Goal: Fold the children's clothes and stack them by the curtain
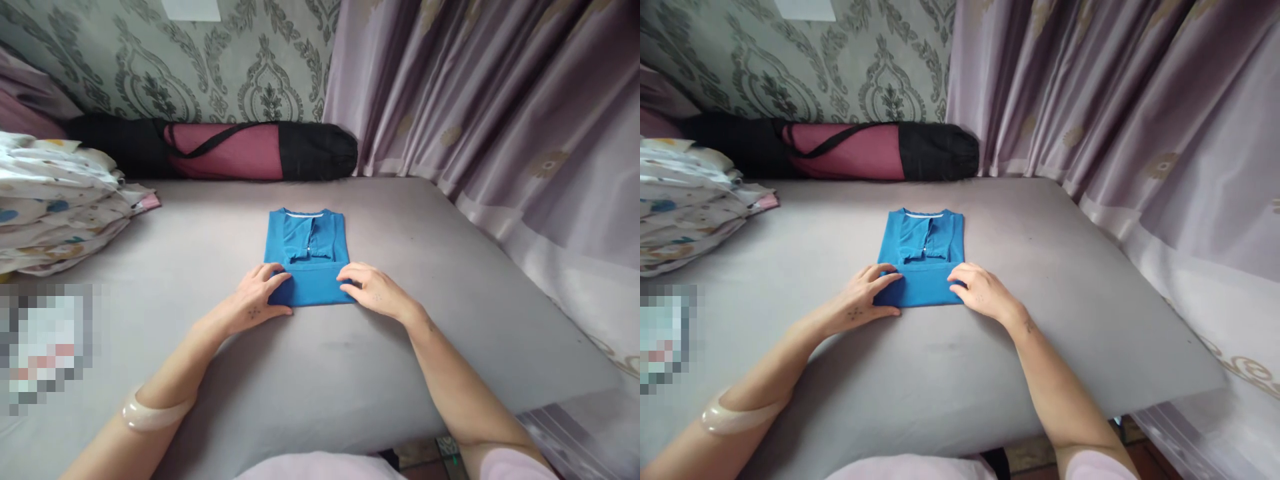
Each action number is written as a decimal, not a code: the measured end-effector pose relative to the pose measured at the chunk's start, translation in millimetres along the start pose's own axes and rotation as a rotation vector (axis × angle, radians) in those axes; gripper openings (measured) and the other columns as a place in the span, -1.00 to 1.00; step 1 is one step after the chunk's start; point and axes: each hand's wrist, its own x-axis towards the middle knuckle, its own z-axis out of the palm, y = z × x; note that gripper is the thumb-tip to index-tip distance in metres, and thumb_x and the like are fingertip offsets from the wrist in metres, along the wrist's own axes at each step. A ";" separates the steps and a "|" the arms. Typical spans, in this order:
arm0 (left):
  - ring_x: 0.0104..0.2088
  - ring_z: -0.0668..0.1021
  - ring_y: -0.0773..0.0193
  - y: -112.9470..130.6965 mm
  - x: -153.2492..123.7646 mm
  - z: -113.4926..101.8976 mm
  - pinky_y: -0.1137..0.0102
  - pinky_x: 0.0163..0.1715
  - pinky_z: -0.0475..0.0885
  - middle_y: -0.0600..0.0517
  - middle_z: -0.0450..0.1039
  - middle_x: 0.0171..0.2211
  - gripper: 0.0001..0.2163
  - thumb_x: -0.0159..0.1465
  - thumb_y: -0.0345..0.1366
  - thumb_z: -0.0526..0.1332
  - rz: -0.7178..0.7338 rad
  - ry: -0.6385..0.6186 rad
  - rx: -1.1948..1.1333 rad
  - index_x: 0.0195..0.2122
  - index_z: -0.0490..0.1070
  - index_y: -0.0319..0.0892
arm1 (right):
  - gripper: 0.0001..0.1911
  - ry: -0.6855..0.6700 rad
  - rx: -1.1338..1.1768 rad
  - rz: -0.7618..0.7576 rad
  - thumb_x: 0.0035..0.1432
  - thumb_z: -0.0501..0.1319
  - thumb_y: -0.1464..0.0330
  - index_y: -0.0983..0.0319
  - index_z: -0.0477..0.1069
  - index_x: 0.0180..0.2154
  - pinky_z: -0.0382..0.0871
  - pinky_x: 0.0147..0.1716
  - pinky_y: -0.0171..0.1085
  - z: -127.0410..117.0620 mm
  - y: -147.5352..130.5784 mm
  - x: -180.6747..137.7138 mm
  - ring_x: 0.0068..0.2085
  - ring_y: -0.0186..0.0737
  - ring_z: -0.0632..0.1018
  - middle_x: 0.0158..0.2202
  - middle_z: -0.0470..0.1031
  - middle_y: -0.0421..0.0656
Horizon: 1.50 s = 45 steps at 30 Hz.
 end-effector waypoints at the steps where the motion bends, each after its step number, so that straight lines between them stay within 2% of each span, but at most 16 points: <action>1: 0.13 0.37 -0.07 -1.2 -0.1 -0.8 0.04 0.13 0.33 -0.19 0.28 0.16 -0.41 0.19 0.10 0.25 0.007 -0.011 -0.005 0.17 0.34 -0.10 | -0.79 -0.035 -0.005 -0.006 0.26 0.15 0.37 0.16 0.53 -0.13 0.40 -0.02 -0.21 -0.1 -1.2 -0.8 -0.06 -0.19 0.53 -0.10 0.55 -0.13; 5: 0.07 0.40 0.01 -1.5 -0.4 -4.8 0.10 0.10 0.37 -0.15 0.33 0.10 -0.52 0.24 -0.06 0.26 0.037 -0.048 -0.058 0.15 0.35 -0.10 | -0.79 -0.120 -0.028 -0.015 0.18 0.26 0.34 0.16 0.50 -0.11 0.40 -0.03 -0.22 -0.4 -3.3 -3.2 -0.03 -0.17 0.50 -0.07 0.50 -0.13; 8: 0.07 0.41 0.05 4.0 -0.1 -7.8 0.15 0.08 0.39 -0.13 0.33 0.09 -0.62 0.27 -0.18 0.22 0.086 -0.019 -0.073 0.11 0.37 -0.07 | -0.71 -0.153 -0.036 -0.026 0.13 0.31 0.31 0.13 0.47 -0.07 0.41 -0.03 -0.21 -1.3 -2.1 -4.5 -0.01 -0.15 0.48 -0.02 0.47 -0.13; 13: -0.04 0.49 0.13 16.9 3.1 -10.8 0.24 -0.01 0.45 -0.10 0.43 -0.02 -0.78 0.30 -0.33 0.11 0.162 0.012 -0.025 -0.10 0.50 -0.09 | -0.62 -0.153 -0.072 -0.030 0.11 0.31 0.29 0.12 0.41 -0.01 0.40 0.02 -0.16 1.0 -1.5 -5.5 0.02 -0.12 0.45 0.00 0.44 -0.12; 18: -0.07 0.55 0.19 18.5 5.6 -6.9 0.31 -0.04 0.46 -0.07 0.51 -0.08 -0.77 0.34 -0.33 0.03 0.124 0.093 -0.060 -0.14 0.48 -0.13 | -0.55 -0.130 -0.109 -0.018 0.11 0.28 0.30 0.14 0.36 0.06 0.39 0.06 -0.14 4.3 -6.8 -5.6 0.05 -0.10 0.43 0.04 0.40 -0.09; 22: -0.17 0.60 0.22 13.8 6.0 -0.8 0.35 -0.12 0.49 -0.05 0.55 -0.15 -0.77 0.35 -0.28 0.04 0.029 0.201 -0.156 -0.08 0.45 -0.12 | -0.47 -0.086 -0.182 -0.050 0.07 0.15 0.47 0.18 0.34 0.11 0.36 0.11 -0.11 7.9 -8.5 -3.8 0.10 -0.09 0.42 0.11 0.37 -0.06; 25: -0.25 0.60 0.24 11.9 6.4 1.0 0.35 -0.19 0.51 -0.04 0.56 -0.20 -0.76 0.38 -0.25 0.02 -0.009 0.218 -0.139 -0.05 0.42 -0.11 | -0.39 -0.041 -0.265 -0.065 0.04 0.08 0.54 0.24 0.32 0.17 0.28 0.19 -0.07 13.8 -5.7 -1.5 0.19 -0.07 0.37 0.22 0.32 -0.02; 29: -0.07 0.57 0.14 10.8 6.9 -0.5 0.25 -0.04 0.48 -0.10 0.53 -0.08 -0.74 0.34 -0.17 0.12 0.076 0.146 -0.052 0.00 0.38 -0.13 | -0.40 -0.044 -0.316 -0.076 0.11 0.05 0.53 0.32 0.29 0.22 0.19 0.27 -0.05 22.2 0.5 0.2 0.29 -0.08 0.28 0.30 0.24 0.03; 32: 0.10 0.47 0.07 8.3 6.4 -1.3 0.18 0.12 0.40 -0.16 0.44 0.08 -0.62 0.24 -0.28 0.20 0.137 0.098 0.017 0.09 0.33 -0.16 | -0.40 -0.062 -0.315 -0.070 0.13 0.02 0.57 0.31 0.30 0.22 0.21 0.27 -0.06 24.3 4.0 0.4 0.30 -0.12 0.28 0.30 0.25 0.02; 35: 0.19 0.41 0.08 2.2 4.9 -1.7 0.19 0.20 0.33 -0.15 0.36 0.18 -0.52 0.16 -0.47 0.13 0.134 0.048 0.084 0.14 0.33 -0.18 | -0.39 -0.050 -0.303 -0.060 0.12 0.00 0.59 0.33 0.30 0.22 0.21 0.28 -0.09 21.2 5.8 0.4 0.28 -0.12 0.31 0.28 0.27 0.02; 38: 0.21 0.40 0.14 -5.7 1.3 -4.4 0.22 0.21 0.33 -0.12 0.35 0.21 -0.48 0.17 -0.55 0.02 0.097 0.014 0.128 0.17 0.33 -0.19 | -0.38 -0.024 -0.309 -0.066 0.11 0.00 0.60 0.35 0.29 0.23 0.19 0.29 -0.10 15.3 4.9 -0.5 0.28 -0.12 0.31 0.27 0.28 0.03; 41: 0.21 0.40 0.18 -9.1 -6.3 -10.9 0.25 0.19 0.36 -0.13 0.34 0.22 -0.45 0.19 -0.57 -0.05 0.105 0.021 0.158 0.21 0.29 -0.22 | -0.38 -0.008 -0.333 -0.079 0.11 -0.01 0.61 0.37 0.29 0.23 0.19 0.29 -0.10 10.7 -0.1 -4.0 0.28 -0.11 0.32 0.27 0.29 0.03; 45: 0.21 0.41 0.18 0.5 -22.4 -21.4 0.25 0.20 0.36 -0.14 0.36 0.20 -0.49 0.25 -0.54 -0.07 0.167 0.086 0.194 0.21 0.30 -0.24 | -0.40 -0.015 -0.354 -0.114 0.14 -0.02 0.61 0.41 0.28 0.22 0.19 0.28 -0.09 8.4 -12.2 -16.3 0.27 -0.08 0.33 0.26 0.31 0.04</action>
